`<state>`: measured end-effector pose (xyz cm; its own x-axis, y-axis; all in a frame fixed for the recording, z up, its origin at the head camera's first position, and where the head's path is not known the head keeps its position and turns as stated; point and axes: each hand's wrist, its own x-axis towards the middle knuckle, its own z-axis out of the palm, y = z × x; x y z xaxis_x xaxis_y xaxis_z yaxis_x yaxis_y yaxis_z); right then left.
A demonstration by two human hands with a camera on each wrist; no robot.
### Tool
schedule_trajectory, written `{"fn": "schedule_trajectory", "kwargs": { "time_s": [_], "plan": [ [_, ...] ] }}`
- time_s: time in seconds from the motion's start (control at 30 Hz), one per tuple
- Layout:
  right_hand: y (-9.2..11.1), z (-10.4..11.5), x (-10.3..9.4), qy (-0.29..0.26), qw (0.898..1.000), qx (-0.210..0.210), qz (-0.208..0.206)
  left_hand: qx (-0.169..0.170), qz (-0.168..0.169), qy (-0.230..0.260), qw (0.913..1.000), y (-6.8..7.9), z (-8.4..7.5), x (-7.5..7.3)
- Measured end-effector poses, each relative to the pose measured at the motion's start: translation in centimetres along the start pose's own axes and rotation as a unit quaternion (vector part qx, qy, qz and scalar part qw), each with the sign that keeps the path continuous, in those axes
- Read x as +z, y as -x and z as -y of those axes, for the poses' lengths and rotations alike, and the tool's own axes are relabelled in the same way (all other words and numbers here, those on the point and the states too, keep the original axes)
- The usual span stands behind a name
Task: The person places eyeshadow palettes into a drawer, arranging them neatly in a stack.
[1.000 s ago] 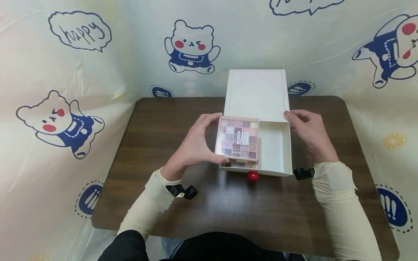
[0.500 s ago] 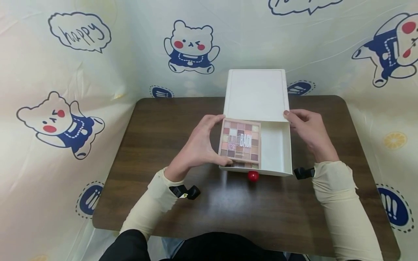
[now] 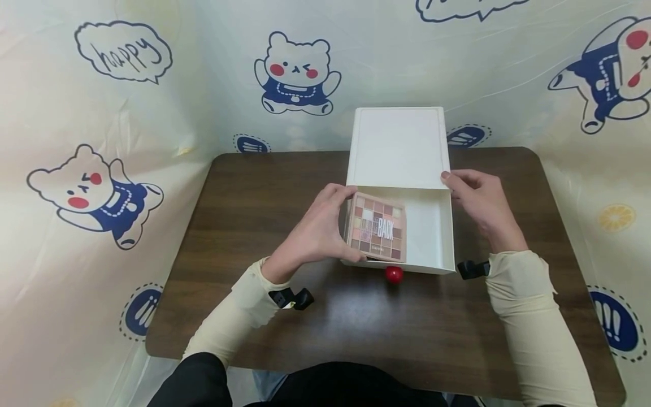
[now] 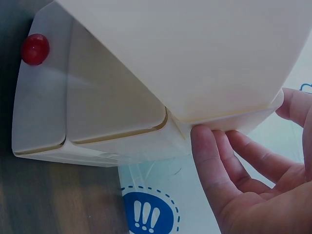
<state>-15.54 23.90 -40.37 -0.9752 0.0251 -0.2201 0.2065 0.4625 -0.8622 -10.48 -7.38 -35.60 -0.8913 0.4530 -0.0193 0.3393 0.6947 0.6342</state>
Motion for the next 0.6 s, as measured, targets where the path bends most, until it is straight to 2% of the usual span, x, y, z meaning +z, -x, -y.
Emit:
{"fn": "schedule_trajectory", "kwargs": {
  "time_s": [0.6],
  "plan": [
    [-0.01, -0.08, 0.05, -0.006, 1.0, -0.002, -0.006, 0.018, 0.008, -0.055, 0.9983, 0.16, 0.33, 0.07]
  ]
}}
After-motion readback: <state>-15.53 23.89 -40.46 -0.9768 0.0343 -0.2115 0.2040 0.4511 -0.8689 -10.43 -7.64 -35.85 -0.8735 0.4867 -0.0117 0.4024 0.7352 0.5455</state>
